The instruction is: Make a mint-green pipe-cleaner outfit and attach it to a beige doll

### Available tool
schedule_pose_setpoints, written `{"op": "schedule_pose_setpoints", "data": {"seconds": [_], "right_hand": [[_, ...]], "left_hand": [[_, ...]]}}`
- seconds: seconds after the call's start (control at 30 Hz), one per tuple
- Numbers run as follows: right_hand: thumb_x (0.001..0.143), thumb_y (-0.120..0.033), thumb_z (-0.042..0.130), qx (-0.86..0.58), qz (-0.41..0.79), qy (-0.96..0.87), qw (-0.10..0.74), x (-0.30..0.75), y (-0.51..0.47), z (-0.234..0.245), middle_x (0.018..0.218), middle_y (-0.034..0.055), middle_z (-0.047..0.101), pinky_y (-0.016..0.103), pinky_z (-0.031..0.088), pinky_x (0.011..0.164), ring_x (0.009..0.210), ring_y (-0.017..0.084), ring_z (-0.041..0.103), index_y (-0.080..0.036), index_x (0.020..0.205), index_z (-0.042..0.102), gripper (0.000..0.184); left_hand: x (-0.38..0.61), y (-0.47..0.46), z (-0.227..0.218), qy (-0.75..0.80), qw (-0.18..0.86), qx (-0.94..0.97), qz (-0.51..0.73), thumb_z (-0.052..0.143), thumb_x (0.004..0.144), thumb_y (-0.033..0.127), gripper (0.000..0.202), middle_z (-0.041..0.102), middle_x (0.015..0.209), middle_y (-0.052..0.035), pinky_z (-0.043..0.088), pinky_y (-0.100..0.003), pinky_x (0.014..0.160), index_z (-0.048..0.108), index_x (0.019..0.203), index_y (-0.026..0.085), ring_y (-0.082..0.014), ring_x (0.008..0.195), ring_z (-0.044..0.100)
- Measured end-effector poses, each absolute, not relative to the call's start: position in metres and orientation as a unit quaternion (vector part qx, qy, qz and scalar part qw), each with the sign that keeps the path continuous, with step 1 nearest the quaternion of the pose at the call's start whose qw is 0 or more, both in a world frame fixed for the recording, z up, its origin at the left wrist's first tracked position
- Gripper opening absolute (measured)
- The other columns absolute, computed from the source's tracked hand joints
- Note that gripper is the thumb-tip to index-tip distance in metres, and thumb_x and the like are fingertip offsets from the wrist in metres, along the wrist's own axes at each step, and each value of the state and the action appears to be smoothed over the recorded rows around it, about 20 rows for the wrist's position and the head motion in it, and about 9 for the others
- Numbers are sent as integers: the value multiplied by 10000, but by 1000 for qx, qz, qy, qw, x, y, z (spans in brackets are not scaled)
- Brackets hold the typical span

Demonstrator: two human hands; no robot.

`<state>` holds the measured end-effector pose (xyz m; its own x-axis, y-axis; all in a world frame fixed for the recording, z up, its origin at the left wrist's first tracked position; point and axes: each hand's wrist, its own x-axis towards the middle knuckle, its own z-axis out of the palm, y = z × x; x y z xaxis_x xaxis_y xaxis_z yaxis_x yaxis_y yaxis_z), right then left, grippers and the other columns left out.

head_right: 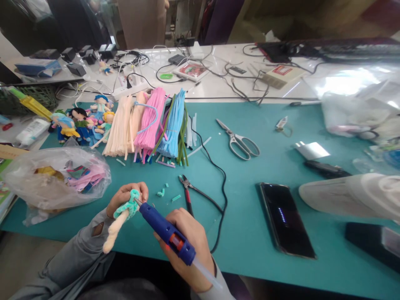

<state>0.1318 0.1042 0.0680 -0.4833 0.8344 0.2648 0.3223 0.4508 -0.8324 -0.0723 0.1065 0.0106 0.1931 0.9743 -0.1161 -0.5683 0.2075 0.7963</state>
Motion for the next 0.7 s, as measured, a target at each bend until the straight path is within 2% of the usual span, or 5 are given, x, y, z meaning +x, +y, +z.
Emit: {"op": "schedule_pose_setpoints", "data": {"seconds": [0.7], "right_hand": [[845, -250, 584, -380, 368, -777, 341, 132, 104, 68, 638, -1, 560, 263, 431, 520, 553, 140, 523, -214, 732, 519, 136]], "left_hand": [[-72, 107, 14, 342, 710, 301, 538, 683, 706, 416, 267, 606, 758, -53, 380, -269, 469, 613, 590, 186, -115, 519, 488]]}}
